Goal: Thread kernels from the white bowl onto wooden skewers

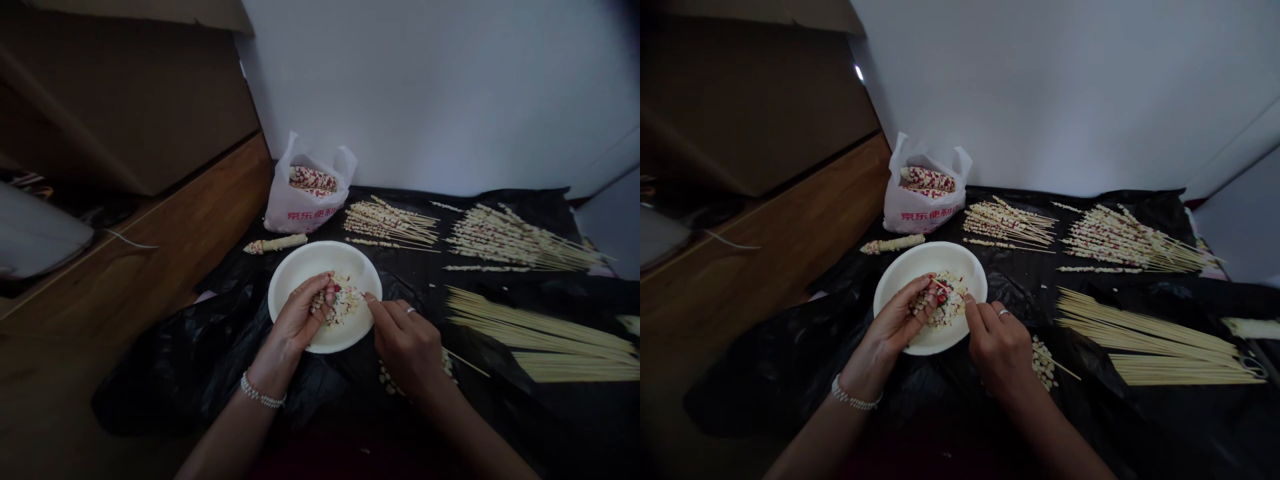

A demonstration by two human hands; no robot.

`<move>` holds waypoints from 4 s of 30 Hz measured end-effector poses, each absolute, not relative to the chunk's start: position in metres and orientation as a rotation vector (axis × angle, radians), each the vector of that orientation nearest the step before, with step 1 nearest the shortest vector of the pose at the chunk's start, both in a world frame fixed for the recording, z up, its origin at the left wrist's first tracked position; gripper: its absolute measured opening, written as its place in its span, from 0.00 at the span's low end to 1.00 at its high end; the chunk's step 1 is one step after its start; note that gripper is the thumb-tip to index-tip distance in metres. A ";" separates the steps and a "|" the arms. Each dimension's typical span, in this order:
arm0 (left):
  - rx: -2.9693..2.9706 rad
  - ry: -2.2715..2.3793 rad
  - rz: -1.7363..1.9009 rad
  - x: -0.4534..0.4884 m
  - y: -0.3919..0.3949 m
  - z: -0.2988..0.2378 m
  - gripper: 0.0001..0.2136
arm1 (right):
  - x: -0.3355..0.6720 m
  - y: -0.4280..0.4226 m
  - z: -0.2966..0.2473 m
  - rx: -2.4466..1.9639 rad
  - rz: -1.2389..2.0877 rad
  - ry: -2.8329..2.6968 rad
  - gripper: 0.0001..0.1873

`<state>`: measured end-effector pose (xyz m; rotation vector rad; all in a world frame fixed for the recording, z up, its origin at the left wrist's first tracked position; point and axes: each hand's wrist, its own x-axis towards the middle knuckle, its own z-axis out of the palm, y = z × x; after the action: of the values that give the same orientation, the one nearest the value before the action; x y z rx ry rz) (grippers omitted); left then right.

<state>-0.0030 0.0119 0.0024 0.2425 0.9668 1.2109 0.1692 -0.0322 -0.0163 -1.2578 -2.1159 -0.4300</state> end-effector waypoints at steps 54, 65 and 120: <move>0.294 0.973 1.155 -0.003 0.013 0.002 0.05 | 0.164 -0.036 -0.018 -1.298 -0.435 -2.095 0.14; 0.309 0.969 1.108 0.008 0.005 0.005 0.05 | 0.165 -0.034 -0.017 -1.328 -0.449 -2.070 0.14; 0.180 0.942 1.316 0.006 0.011 -0.005 0.10 | 0.168 -0.034 -0.018 -1.315 -0.463 -2.107 0.13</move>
<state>0.0060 0.0112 -0.0048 0.1797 0.9422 1.3155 0.1679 -0.0336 -0.0180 -1.3152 -2.1070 -0.4633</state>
